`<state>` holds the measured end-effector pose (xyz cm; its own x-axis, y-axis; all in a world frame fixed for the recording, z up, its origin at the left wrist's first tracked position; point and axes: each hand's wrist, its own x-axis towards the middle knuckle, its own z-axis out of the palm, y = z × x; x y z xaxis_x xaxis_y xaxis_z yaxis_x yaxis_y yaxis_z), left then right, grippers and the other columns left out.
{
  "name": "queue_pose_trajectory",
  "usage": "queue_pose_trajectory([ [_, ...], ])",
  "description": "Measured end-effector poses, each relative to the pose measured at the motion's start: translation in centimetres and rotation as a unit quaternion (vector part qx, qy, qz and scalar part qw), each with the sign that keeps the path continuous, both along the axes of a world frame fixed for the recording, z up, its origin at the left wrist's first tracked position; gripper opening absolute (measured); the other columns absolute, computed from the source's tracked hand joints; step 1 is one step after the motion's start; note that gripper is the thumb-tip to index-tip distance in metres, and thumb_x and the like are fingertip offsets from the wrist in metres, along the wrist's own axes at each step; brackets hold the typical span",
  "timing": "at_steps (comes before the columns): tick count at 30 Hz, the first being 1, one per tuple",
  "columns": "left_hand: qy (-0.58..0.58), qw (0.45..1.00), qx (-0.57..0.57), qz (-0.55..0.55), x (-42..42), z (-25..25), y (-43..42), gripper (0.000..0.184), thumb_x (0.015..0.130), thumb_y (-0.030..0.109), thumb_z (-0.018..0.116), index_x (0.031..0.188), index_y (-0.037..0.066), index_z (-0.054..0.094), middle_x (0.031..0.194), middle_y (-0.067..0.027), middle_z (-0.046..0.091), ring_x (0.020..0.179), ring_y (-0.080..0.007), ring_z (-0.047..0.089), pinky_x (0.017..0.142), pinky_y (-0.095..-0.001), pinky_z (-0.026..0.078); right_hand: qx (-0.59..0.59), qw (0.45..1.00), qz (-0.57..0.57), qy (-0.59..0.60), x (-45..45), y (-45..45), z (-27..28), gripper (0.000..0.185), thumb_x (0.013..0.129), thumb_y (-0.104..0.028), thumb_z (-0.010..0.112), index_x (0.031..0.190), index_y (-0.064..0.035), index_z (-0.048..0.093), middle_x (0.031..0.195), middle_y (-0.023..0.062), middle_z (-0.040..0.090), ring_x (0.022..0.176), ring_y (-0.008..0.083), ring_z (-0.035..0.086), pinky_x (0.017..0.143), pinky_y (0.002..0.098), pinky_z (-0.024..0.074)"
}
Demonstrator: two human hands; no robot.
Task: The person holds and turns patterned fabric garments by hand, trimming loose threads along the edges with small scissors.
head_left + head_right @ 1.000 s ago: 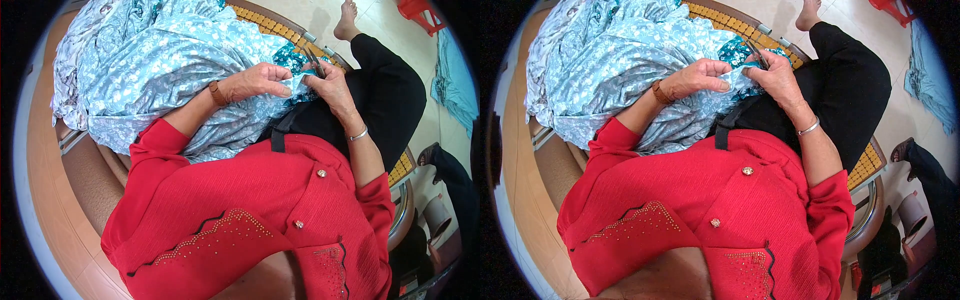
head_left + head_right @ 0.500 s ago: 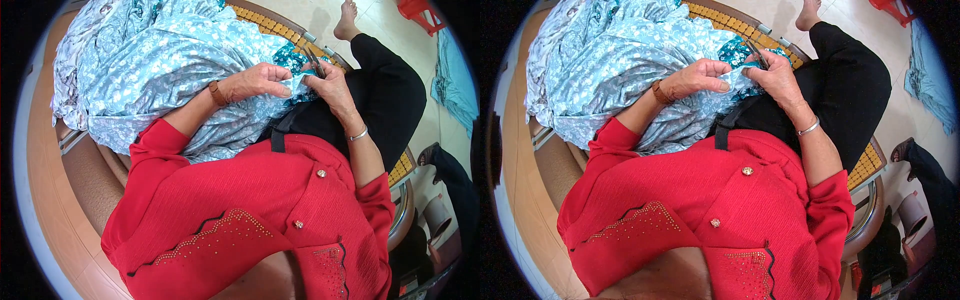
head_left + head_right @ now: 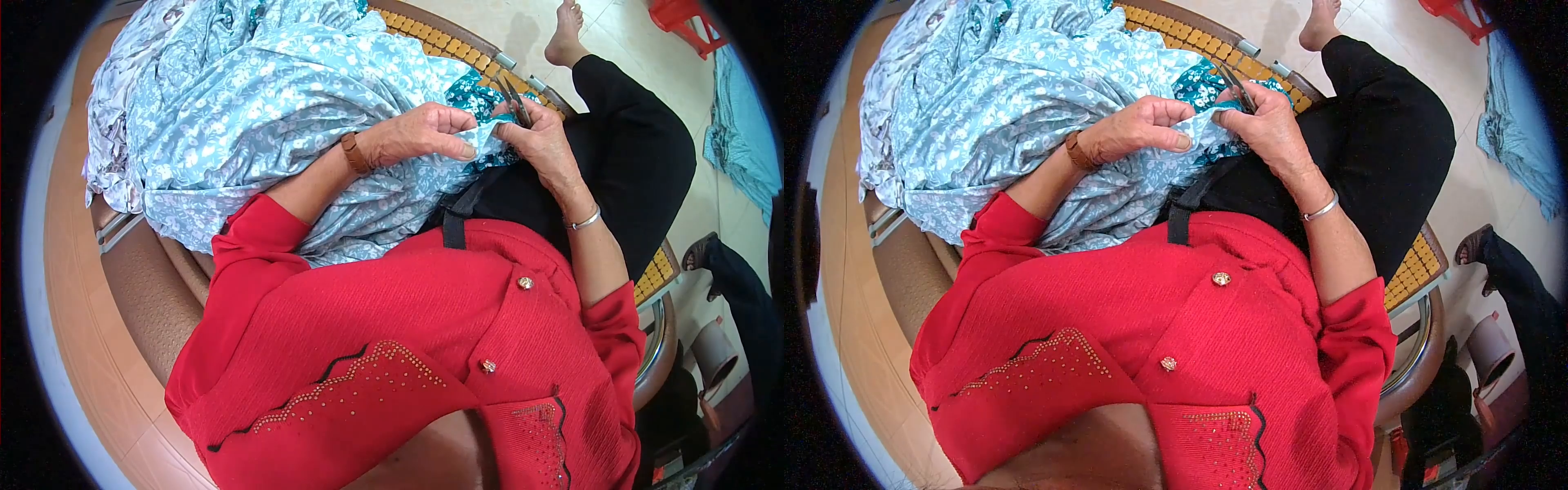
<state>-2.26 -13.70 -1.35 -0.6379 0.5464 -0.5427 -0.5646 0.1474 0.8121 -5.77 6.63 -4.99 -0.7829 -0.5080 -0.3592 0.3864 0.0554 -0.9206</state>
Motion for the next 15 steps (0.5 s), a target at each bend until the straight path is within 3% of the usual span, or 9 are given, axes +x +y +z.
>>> queue_pose_trajectory([
  [15,-0.005,1.0,-0.006,-0.006,-0.05,0.08,0.03,0.025,0.078,0.002,0.057,0.102,0.003,0.053,0.09,0.0008,0.057,0.075,-0.0037,0.049,0.069,-0.015,0.039,0.005,1.0,-0.003,-0.013,0.03,0.02,0.35,0.011,0.069,-0.005,0.064,0.079,-0.0057,0.06,0.061,-0.0029,0.05,0.053,0.0055,0.039,0.048,0.0171,0.0315],
])
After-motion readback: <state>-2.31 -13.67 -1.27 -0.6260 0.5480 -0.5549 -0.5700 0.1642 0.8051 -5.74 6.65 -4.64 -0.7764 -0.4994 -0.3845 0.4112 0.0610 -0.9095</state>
